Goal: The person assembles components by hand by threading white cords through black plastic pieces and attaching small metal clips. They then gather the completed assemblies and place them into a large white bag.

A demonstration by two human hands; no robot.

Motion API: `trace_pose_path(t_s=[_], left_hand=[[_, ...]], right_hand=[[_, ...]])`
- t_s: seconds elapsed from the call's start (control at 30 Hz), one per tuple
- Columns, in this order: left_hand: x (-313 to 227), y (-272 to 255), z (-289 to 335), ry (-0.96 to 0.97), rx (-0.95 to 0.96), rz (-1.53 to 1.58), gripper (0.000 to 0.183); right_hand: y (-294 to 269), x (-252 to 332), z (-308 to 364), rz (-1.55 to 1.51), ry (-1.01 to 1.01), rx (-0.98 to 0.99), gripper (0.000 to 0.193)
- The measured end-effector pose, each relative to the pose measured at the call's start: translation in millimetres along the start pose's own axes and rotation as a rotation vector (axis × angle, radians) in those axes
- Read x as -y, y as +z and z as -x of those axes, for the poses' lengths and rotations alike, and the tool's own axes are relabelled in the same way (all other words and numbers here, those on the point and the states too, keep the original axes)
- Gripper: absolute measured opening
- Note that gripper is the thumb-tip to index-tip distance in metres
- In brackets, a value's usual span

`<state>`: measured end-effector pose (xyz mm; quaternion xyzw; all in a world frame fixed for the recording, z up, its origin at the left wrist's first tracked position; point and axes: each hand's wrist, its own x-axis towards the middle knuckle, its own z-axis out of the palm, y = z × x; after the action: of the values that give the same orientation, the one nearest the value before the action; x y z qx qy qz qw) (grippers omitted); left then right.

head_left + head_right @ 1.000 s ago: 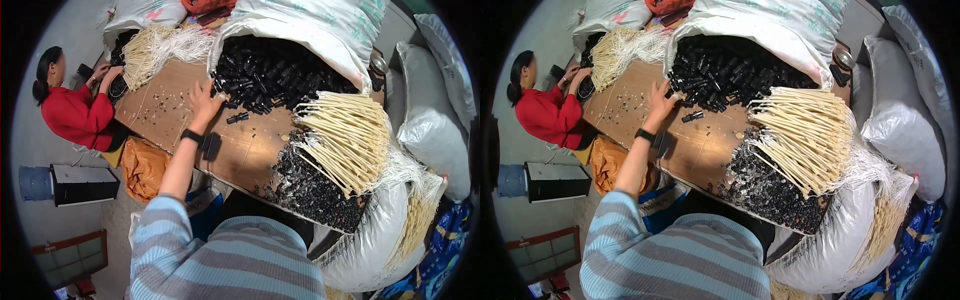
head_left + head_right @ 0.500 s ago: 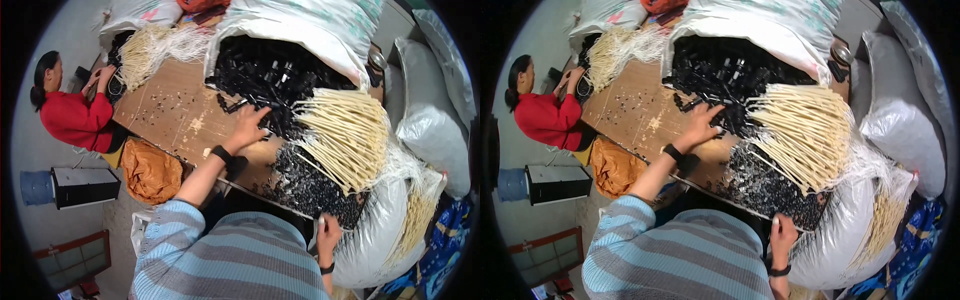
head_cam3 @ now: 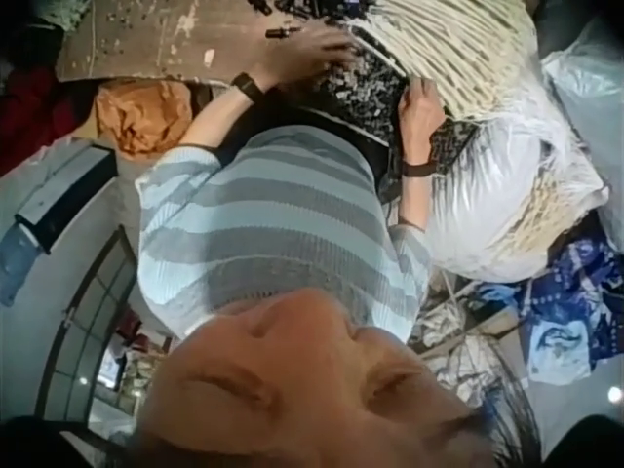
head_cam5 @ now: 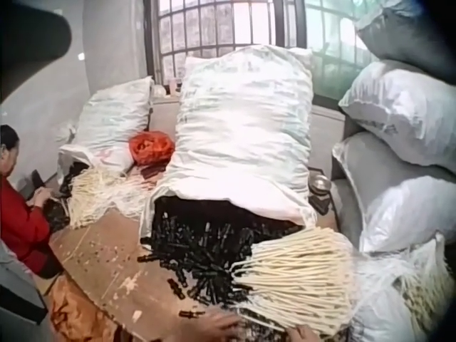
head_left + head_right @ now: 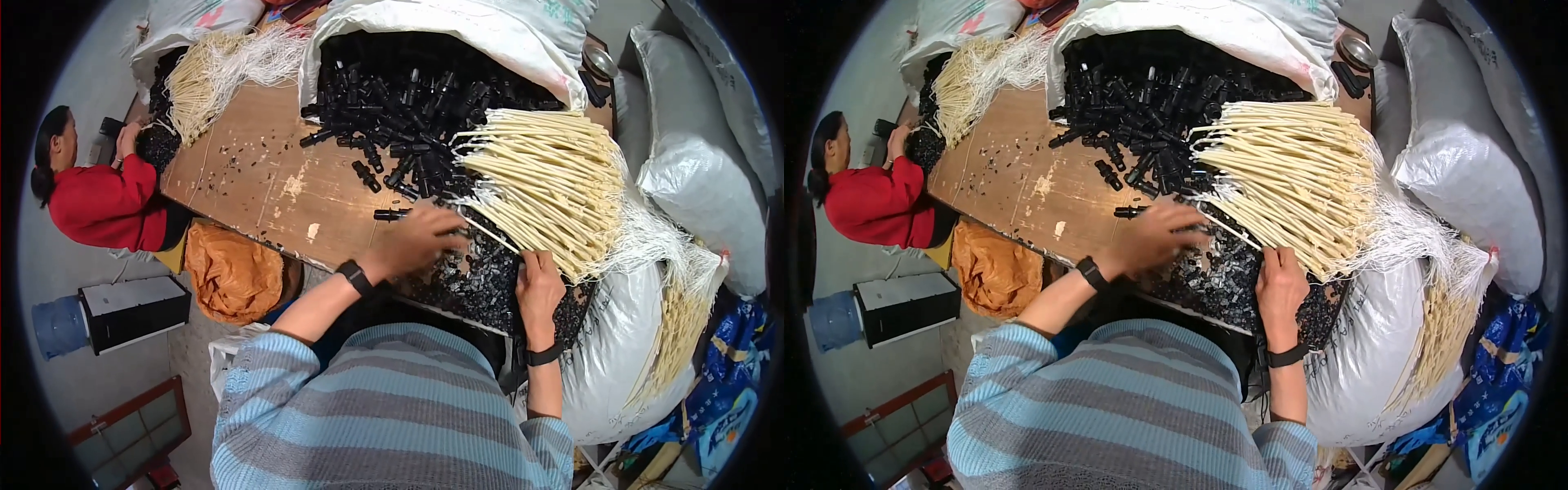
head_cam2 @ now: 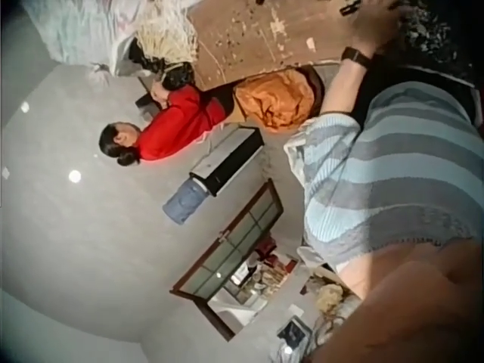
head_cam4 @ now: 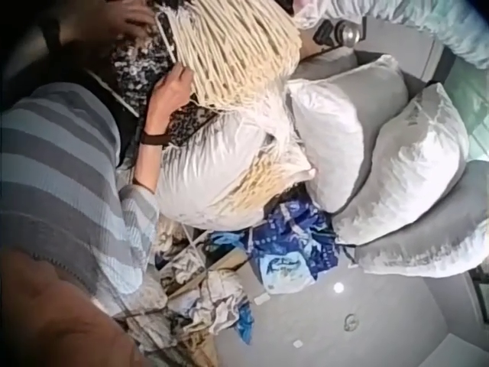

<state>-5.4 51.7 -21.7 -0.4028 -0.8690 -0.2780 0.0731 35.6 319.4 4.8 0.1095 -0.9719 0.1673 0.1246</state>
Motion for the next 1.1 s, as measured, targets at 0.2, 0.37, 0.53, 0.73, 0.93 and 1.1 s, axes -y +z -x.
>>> trace_pose_path(t_s=[0.2, 0.37, 0.53, 0.73, 0.93, 1.1], left_hand=[[8, -39, 27, -0.333, -0.255, -0.104, 0.043], [9, -29, 46, -0.600, -0.254, -0.091, 0.039], [12, -20, 40, -0.579, -0.256, -0.115, 0.037], [1, -13, 37, -0.839, -0.317, 0.440, 0.034], [-13, -25, 28, -0.432, -0.117, 0.081, 0.034], [-29, -23, 11, -0.153, -0.216, -0.093, 0.031]], right_hand=[[-4, 2, -11, 0.077, 0.009, 0.038, 0.025], [-13, 17, -14, -0.196, -0.121, 0.000, 0.013], [-1, 37, -1, -0.459, -0.007, 0.140, 0.023], [-8, 42, 2, -0.654, 0.102, 0.337, 0.025], [0, 39, 2, -0.553, -0.233, 0.365, 0.032], [-9, 56, -7, -0.282, -0.284, 0.275, 0.046]])
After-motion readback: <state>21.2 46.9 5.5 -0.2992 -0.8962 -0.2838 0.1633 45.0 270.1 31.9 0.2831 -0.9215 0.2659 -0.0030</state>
